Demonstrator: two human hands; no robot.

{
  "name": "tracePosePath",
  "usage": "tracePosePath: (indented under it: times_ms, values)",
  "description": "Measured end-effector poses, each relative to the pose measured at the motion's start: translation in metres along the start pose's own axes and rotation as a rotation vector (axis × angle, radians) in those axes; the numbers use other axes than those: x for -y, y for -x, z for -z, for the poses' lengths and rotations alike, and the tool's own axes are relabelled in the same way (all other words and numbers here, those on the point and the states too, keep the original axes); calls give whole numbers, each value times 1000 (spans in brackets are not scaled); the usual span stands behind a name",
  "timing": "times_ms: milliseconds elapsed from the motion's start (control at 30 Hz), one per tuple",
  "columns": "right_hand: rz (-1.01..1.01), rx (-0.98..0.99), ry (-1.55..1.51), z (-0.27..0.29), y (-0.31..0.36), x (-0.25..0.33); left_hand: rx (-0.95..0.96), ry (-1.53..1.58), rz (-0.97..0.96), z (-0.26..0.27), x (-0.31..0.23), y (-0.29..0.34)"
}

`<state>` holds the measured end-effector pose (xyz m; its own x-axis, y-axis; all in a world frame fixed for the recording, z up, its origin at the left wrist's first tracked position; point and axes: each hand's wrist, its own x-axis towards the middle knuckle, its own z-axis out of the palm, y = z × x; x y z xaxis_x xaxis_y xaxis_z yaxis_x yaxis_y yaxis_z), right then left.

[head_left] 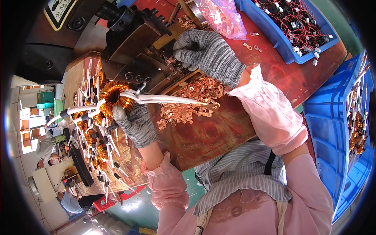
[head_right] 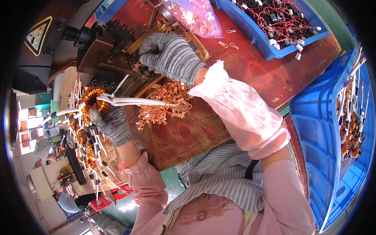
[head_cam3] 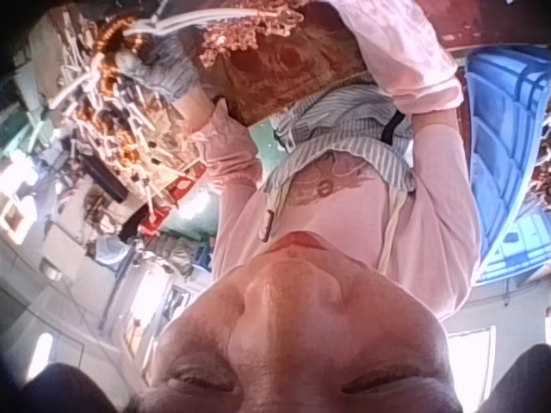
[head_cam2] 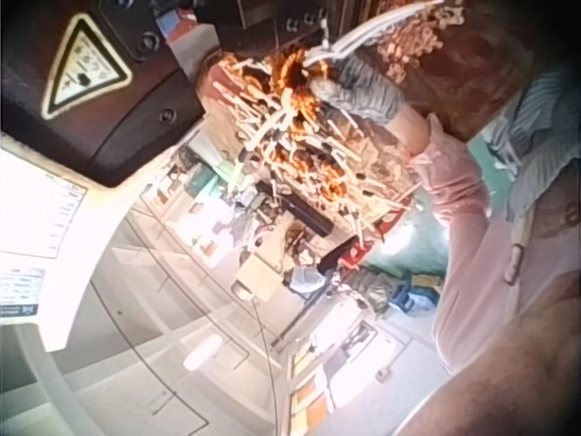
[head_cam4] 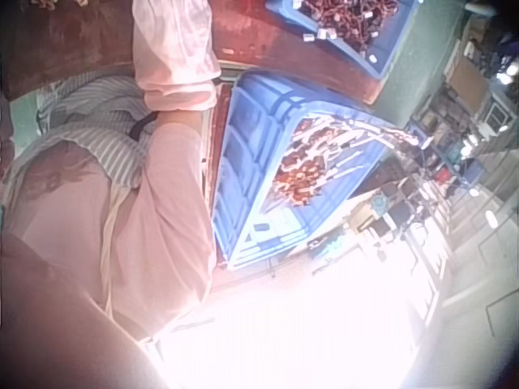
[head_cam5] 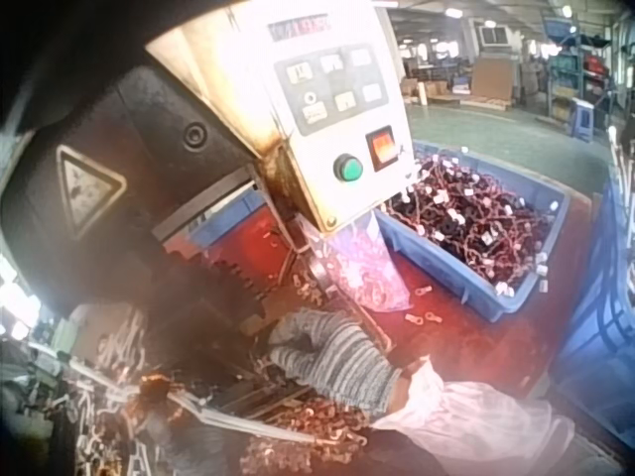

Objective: Assembling or processing copper wire coils on plastic frames using an industrial machine.

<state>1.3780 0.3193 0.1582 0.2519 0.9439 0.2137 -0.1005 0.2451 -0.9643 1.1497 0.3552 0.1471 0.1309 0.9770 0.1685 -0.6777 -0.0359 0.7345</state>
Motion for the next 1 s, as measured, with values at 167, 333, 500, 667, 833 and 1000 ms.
tracePosePath:
  times_ms: [167,333,500,667,833,1000]
  values:
    - [-73,-71,-17,2,1,4,-44,-35,-33,-3,0,3]
    - [-98,-132,-36,6,3,7,-19,-29,-20,-1,0,1]
    - [-83,-171,-93,5,5,13,14,5,14,-3,-1,1]
    - [-31,-194,-49,11,6,13,42,-61,-12,6,1,-3]
    - [27,-178,-66,16,16,27,13,125,-25,4,-7,4]
    - [-44,195,22,-15,55,10,268,287,100,30,-13,11]
